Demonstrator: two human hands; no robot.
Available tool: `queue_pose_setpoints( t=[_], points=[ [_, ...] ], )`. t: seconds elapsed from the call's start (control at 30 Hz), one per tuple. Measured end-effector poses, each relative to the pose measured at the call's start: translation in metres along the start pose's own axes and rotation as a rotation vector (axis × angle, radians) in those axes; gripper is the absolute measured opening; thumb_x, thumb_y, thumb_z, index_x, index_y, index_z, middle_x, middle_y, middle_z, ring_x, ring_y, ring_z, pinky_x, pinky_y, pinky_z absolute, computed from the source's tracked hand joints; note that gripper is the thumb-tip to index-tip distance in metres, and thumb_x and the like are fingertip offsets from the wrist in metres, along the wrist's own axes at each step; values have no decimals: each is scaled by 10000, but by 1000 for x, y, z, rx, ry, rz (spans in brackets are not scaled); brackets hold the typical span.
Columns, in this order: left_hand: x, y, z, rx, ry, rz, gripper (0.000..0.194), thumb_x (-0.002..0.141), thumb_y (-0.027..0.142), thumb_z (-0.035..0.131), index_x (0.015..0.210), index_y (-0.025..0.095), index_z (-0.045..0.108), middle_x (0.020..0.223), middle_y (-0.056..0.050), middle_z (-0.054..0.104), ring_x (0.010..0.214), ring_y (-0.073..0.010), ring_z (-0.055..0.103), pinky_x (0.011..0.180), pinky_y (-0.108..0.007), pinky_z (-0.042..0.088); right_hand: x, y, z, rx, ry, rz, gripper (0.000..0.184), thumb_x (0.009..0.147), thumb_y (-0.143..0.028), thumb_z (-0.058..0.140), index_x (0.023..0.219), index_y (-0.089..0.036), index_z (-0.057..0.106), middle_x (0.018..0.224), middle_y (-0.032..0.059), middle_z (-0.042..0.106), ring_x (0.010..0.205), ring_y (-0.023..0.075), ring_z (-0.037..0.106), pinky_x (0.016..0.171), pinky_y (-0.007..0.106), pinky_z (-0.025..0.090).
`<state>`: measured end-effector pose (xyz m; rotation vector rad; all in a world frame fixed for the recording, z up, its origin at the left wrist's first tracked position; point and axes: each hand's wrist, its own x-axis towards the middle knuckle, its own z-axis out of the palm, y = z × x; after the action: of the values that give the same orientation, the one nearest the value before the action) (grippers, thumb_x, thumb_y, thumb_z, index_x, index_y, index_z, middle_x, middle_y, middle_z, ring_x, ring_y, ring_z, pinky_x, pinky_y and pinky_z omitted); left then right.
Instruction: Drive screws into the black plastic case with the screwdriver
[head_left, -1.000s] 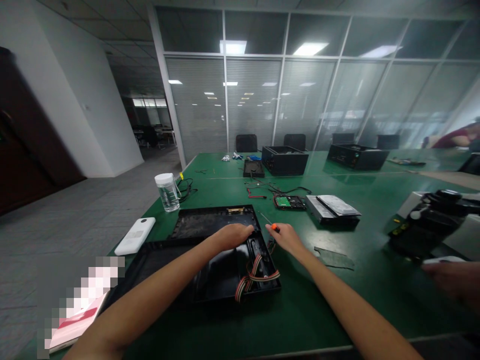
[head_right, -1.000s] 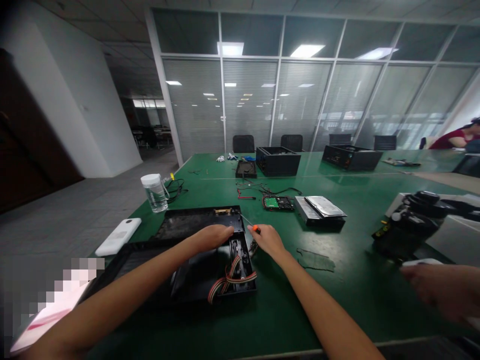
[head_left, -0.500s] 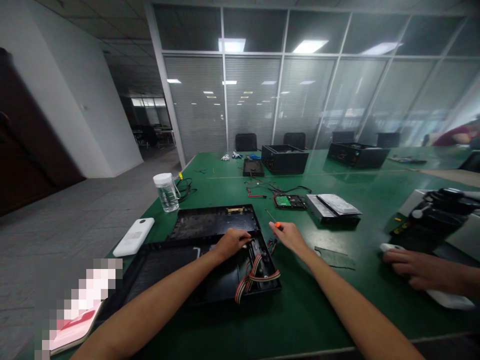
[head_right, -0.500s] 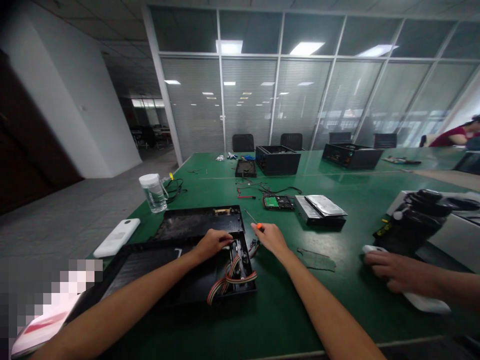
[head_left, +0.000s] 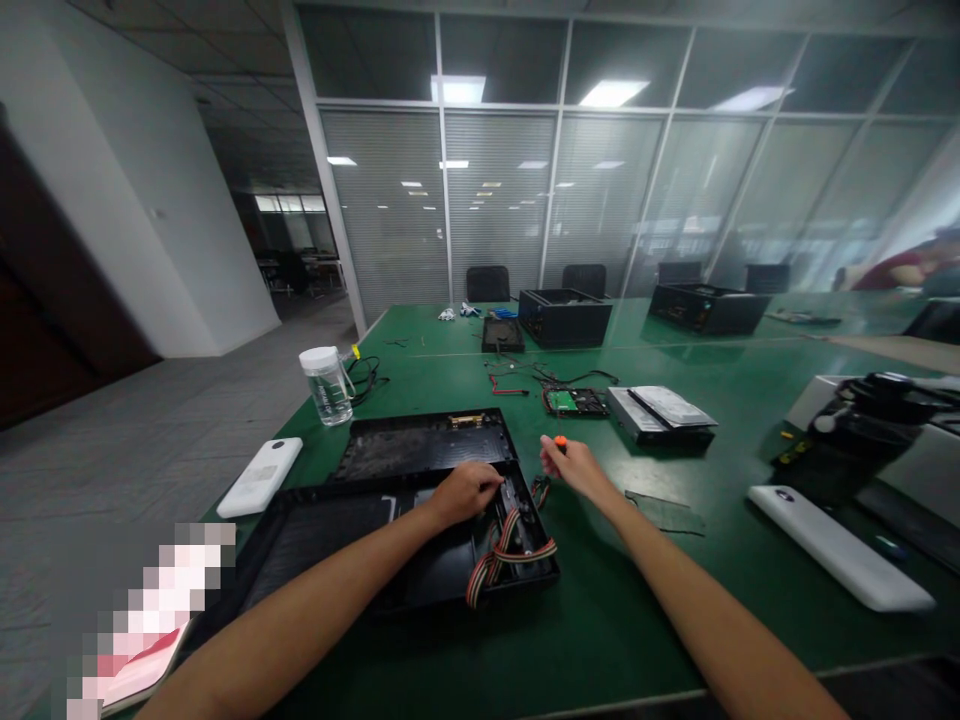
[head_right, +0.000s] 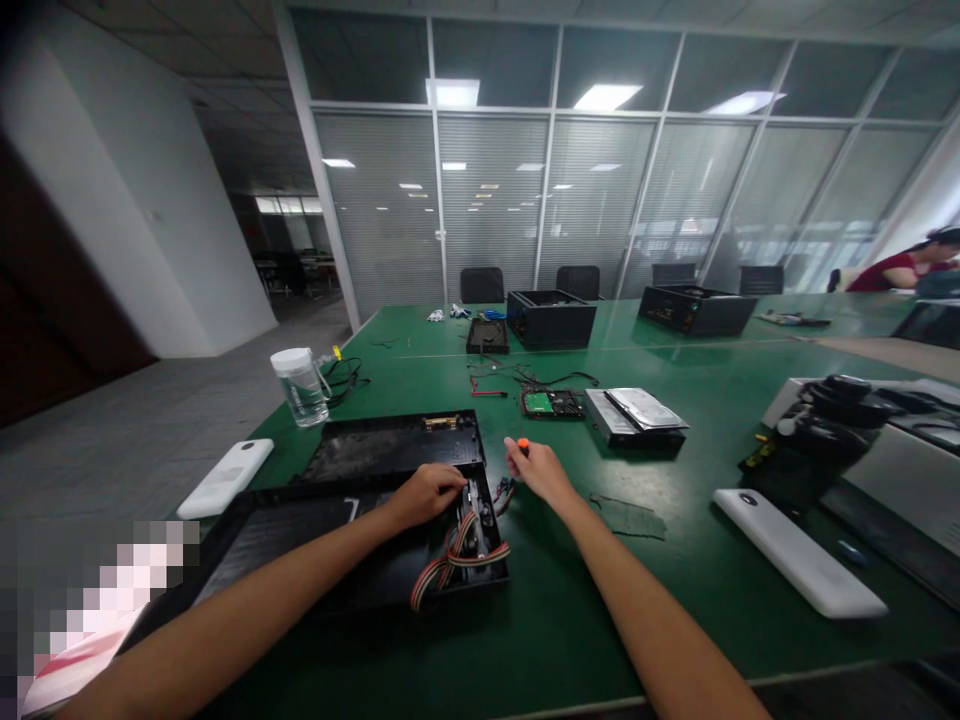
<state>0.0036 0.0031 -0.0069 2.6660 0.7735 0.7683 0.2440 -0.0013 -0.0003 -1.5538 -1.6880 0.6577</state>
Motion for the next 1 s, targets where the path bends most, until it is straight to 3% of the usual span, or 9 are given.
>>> queue_pose_setpoints(
  t=[0.1, 0.27, 0.37, 0.47, 0.57, 0.7, 1.0],
  points=[
    [-1, 0, 0, -20, 4, -2, 153, 808, 137, 519, 879, 151, 653, 887, -51, 652, 839, -154, 591, 813, -263, 447, 7, 6, -8, 175, -61, 117, 439, 837, -570, 307, 884, -179, 503, 585, -1, 566, 410, 110, 476, 411, 220, 345],
    [-2, 1, 2, -12, 35, -48, 150, 826, 159, 507, 934, 155, 611, 913, -55, 623, 867, -161, 563, 818, -269, 431, 10, 9, -35, 219, 105, 85, 247, 783, -346, 439, 984, -208, 397, 608, -77, 438, 462, 90, 414, 439, 199, 320],
    [-2, 2, 2, -10, 20, -58, 156, 830, 163, 506, 952, 161, 604, 924, -54, 619, 880, -163, 557, 832, -272, 421, 4, -1, -51, 268, -16, -52, 305, 744, -313, 498, 1020, -199, 438, 681, -60, 447, 530, 89, 420, 489, 207, 335],
    [0, 1, 2, -23, 6, -82, 152, 823, 158, 514, 935, 162, 616, 896, -47, 625, 843, -157, 563, 812, -263, 423, -4, -15, -58, 299, -145, -154, 324, 781, -389, 495, 1019, -170, 514, 659, -40, 464, 539, 91, 408, 501, 214, 323],
    [2, 3, 0, -40, -4, -125, 143, 798, 147, 540, 907, 157, 632, 860, -39, 634, 797, -152, 569, 776, -252, 427, -8, -23, -55, 286, -26, -180, 305, 802, -449, 459, 866, -163, 545, 580, -49, 427, 490, 88, 358, 475, 217, 292],
    [4, 5, -2, -59, -6, -161, 144, 784, 139, 548, 891, 152, 642, 840, -35, 639, 760, -146, 569, 737, -240, 427, -9, -25, -42, 151, 156, -265, 270, 750, -443, 525, 710, -176, 532, 603, -33, 455, 556, 109, 412, 542, 228, 345],
    [3, 9, -4, -50, -15, -186, 146, 781, 140, 548, 876, 158, 658, 799, -31, 634, 739, -144, 563, 715, -234, 419, -12, -27, -21, 41, 223, -308, 291, 779, -445, 475, 730, -172, 565, 631, -1, 536, 581, 133, 479, 578, 240, 385]
  ],
)
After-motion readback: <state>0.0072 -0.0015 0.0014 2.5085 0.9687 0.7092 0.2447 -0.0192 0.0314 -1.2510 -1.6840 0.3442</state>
